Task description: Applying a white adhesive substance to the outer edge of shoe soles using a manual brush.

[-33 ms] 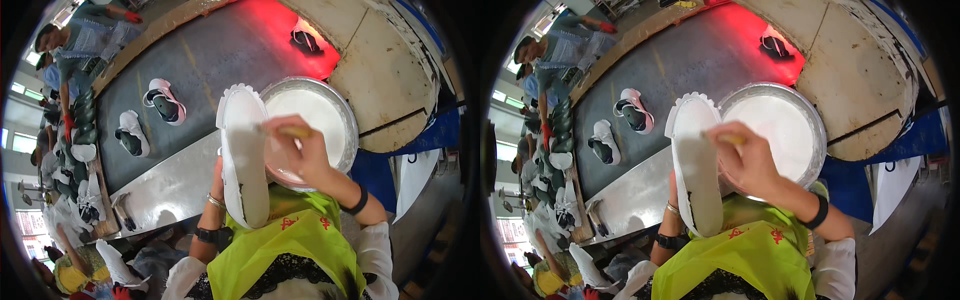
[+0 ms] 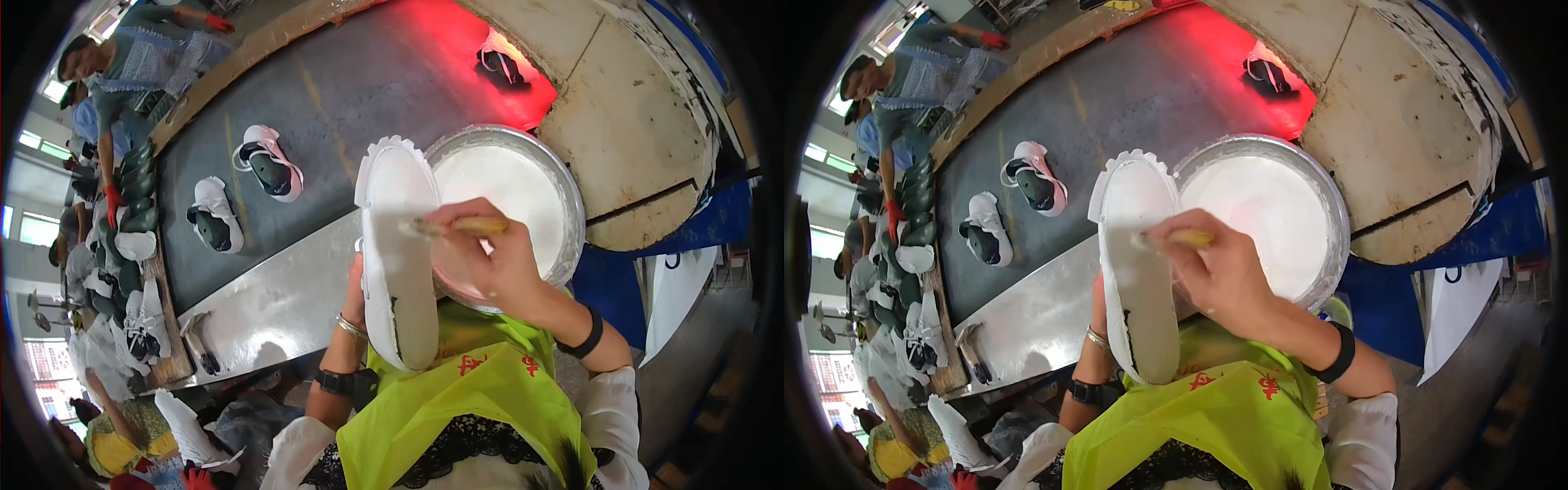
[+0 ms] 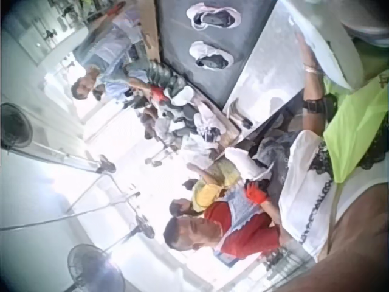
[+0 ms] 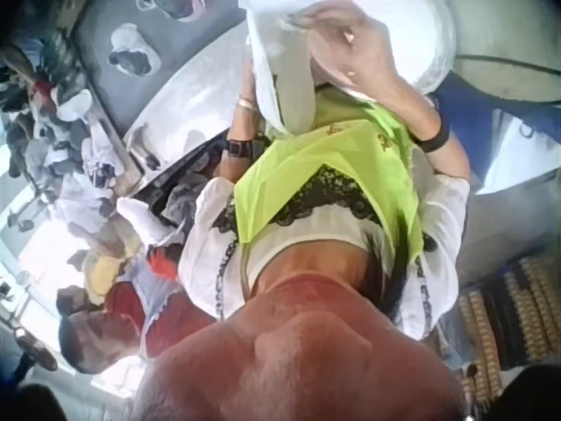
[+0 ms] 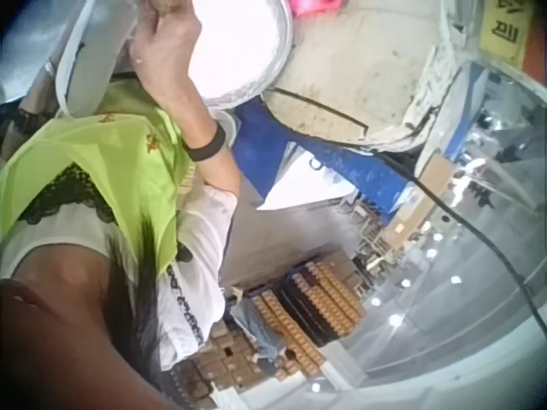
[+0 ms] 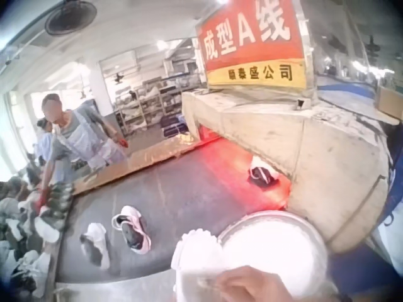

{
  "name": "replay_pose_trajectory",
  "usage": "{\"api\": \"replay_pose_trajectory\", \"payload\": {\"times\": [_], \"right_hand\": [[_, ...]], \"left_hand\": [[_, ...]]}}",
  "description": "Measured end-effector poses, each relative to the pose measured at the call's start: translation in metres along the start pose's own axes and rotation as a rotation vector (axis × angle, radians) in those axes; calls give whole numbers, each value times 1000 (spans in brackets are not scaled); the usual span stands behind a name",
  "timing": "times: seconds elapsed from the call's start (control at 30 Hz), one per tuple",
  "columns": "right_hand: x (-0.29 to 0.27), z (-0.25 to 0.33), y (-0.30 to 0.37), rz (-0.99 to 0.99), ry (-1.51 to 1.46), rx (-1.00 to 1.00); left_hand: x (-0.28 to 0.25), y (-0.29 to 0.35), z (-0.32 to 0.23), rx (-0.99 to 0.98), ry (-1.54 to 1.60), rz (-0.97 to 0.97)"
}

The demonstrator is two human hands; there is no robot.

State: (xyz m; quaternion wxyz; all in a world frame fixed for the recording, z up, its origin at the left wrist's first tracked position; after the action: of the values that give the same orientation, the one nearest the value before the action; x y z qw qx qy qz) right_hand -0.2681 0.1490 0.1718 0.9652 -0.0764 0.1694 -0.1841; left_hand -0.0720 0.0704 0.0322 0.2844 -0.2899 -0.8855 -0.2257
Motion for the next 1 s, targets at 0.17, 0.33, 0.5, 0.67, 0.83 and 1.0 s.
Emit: {"api": "replay_pose_trajectory", "payload": {"times": [0.17,0.33,0.5,0.67,0.83,1.0], "right_hand": [[-2,-2,-42,-33,-328,141],[-21,-6,-79,-219,-233,180],[-18,30,-40,13,-316,361],[-16,-6,-68,-134,-317,356],[-19,-1,-79,-277,-293,265],[-17,28,-39,42,-238,466]], "left_hand": [[17,7,-3,-123,-59,-34],[33,14,-16,-108,-129,45],[9,7,-3,-178,17,-6],[4,12,0,-199,-56,-60],[-1,16,-1,-145,-90,-76],[-5,13,-10,-132,-203,-65]]}}
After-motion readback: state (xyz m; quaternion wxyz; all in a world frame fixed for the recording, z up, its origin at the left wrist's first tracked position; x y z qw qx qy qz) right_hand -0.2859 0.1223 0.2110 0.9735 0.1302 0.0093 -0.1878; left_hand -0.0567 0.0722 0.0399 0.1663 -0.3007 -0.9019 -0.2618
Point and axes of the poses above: each hand's wrist, its own y-axis away from the middle knuckle, its own x-axis out of the palm, z = x × y, the point moved 2 cm from there along -y, towards the middle knuckle, and after that the axes turned 11 degrees about x, right-handed, at the moved point
